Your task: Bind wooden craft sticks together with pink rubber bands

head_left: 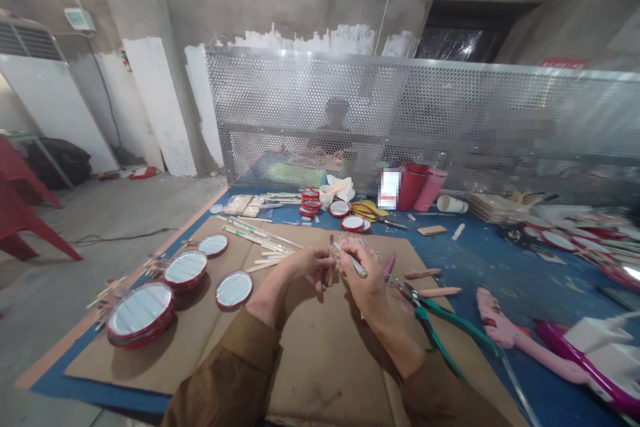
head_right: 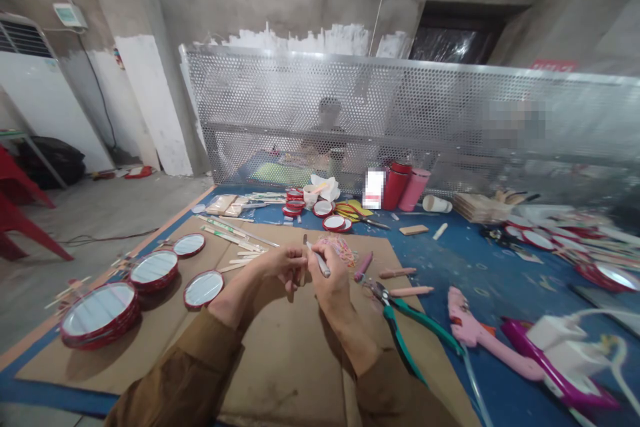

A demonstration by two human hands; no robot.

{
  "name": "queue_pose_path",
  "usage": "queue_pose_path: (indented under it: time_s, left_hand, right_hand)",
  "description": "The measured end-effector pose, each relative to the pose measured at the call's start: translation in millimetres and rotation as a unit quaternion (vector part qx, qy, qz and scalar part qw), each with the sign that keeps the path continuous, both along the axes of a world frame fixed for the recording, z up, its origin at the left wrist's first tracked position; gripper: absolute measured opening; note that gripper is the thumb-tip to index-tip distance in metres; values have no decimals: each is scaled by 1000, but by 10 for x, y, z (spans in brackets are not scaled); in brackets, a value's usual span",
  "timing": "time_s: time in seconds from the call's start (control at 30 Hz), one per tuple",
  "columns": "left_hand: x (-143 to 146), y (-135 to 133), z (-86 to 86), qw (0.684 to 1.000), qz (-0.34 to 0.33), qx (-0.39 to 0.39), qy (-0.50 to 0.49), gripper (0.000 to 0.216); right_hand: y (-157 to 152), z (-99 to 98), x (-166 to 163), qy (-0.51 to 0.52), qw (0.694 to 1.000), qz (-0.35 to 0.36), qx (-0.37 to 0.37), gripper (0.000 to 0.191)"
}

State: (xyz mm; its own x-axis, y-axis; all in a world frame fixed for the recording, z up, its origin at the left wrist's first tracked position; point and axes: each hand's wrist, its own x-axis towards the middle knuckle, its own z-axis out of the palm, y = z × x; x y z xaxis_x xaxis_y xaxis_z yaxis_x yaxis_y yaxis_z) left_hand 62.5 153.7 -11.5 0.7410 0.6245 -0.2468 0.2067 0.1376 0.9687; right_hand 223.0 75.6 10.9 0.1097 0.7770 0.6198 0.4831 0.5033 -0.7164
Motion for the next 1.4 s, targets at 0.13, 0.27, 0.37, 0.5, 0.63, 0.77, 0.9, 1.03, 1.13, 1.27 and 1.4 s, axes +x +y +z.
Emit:
queue_pose_path:
  time_s: [0.13, 0.27, 0.37, 0.5, 0.63, 0.77, 0.9, 1.03, 1.13, 1.27, 1.4]
  left_hand:
    - [-5, -4, -2, 1000, 6, 3, -7, 51]
    - [-9, -11, 9, 1000, -4, -7, -14, 50]
    - [-12, -25, 27, 1000, -3, -4, -14, 49]
    - [-9, -40, 43, 1000, 6, -4, -6, 44]
    - [1, -48, 54, 1000, 1, -6, 1, 42]
    - [5, -45, 62, 1000, -1, -3, 5, 44]
    - [0, -35, 58, 1000, 1, -13, 2, 50]
    - [-7, -33, 56, 1000, -2, -12, 0, 56]
    - [-11, -30, 53, 1000, -8, -8, -2, 57]
    - [-10, -18, 40, 1000, -5, -1, 1, 59]
    - [0, -22, 48, 1000, -7, -6, -7, 59]
  right_hand:
    - [-13, 11, 9, -8, 1000, 1, -8, 20]
    - [0, -14, 12, -6, 1000, 5, -12, 19]
    - [12, -37, 5, 2, 1000, 14, -23, 19]
    - [16, -45, -4, 24, 1000, 3, -8, 20]
    - [14, -39, -3, 25, 1000, -13, 8, 21]
    - [13, -38, -18, 18, 1000, -4, -6, 23]
    - [12, -53, -27, 10, 1000, 2, -10, 21]
    - [11, -76, -10, -4, 1000, 13, -27, 21]
    - [18, -82, -2, 4, 999, 7, -31, 22]
    - [22, -70, -17, 13, 1000, -3, -10, 20]
    - [10, -54, -28, 14, 999, 17, -27, 21]
